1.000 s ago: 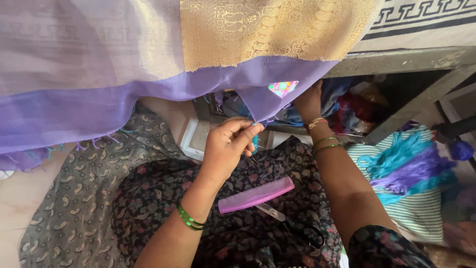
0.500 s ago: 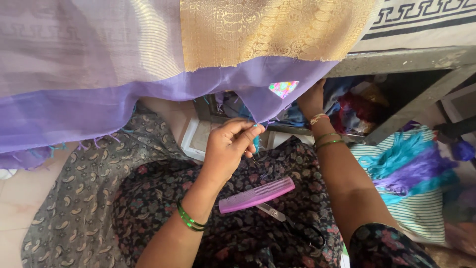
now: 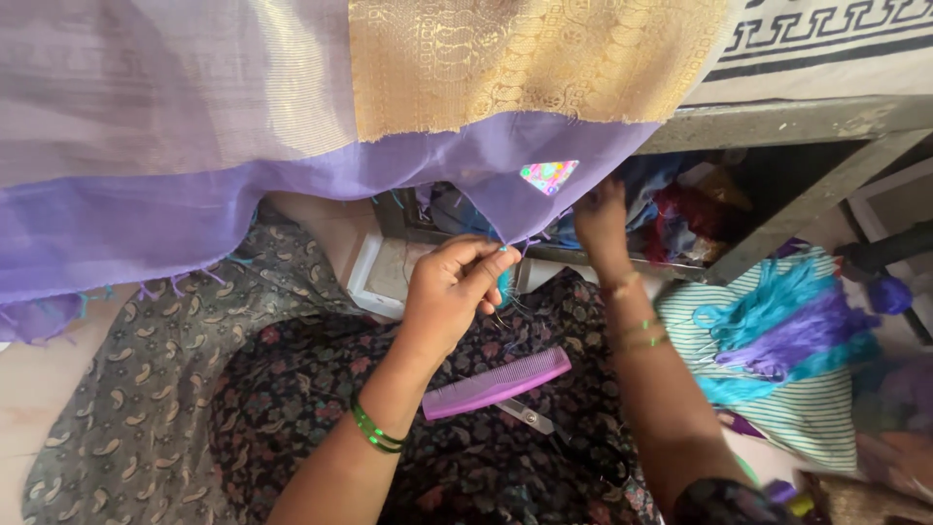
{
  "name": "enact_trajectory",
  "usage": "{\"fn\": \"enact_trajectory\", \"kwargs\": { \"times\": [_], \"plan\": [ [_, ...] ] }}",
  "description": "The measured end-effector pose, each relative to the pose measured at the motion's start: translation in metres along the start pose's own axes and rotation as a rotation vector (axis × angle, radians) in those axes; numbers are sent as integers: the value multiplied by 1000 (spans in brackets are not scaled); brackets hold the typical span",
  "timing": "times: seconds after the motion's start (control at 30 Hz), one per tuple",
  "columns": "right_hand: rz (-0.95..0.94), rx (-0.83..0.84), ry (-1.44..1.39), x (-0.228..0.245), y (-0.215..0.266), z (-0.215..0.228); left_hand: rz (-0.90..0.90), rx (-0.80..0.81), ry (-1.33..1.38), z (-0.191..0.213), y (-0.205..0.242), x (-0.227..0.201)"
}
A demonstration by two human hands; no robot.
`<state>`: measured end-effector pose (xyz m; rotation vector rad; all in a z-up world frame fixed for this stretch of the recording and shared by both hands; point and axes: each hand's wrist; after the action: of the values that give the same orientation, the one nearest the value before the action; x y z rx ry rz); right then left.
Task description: Tying decorative tassels on the edge of a fabric using a comb and scissors.
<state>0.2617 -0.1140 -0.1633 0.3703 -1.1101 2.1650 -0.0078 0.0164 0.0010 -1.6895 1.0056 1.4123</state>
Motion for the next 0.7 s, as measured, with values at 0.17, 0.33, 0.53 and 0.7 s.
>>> {"fn": "enact_trajectory", "kwargs": {
  "times": [0.17, 0.33, 0.53, 0.7],
  "plan": [
    [-416, 81, -700, 99, 55, 55, 37, 1, -34, -6, -4, 8],
    [-413, 118, -948, 187, 75, 114, 73, 0, 39, -15, -5, 14],
    [-300, 338, -1059, 218, 84, 138, 134, 93, 324, -23, 0, 25],
    [-359, 251, -849, 212, 92, 147, 150, 112, 380, -24, 1, 30]
  ]
}}
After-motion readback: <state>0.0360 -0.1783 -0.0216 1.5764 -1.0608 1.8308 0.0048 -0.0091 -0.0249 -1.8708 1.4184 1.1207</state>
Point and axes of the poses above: each hand's wrist, its own y-axis away from the middle knuckle, its own z-axis out of the back of the hand, x = y × z
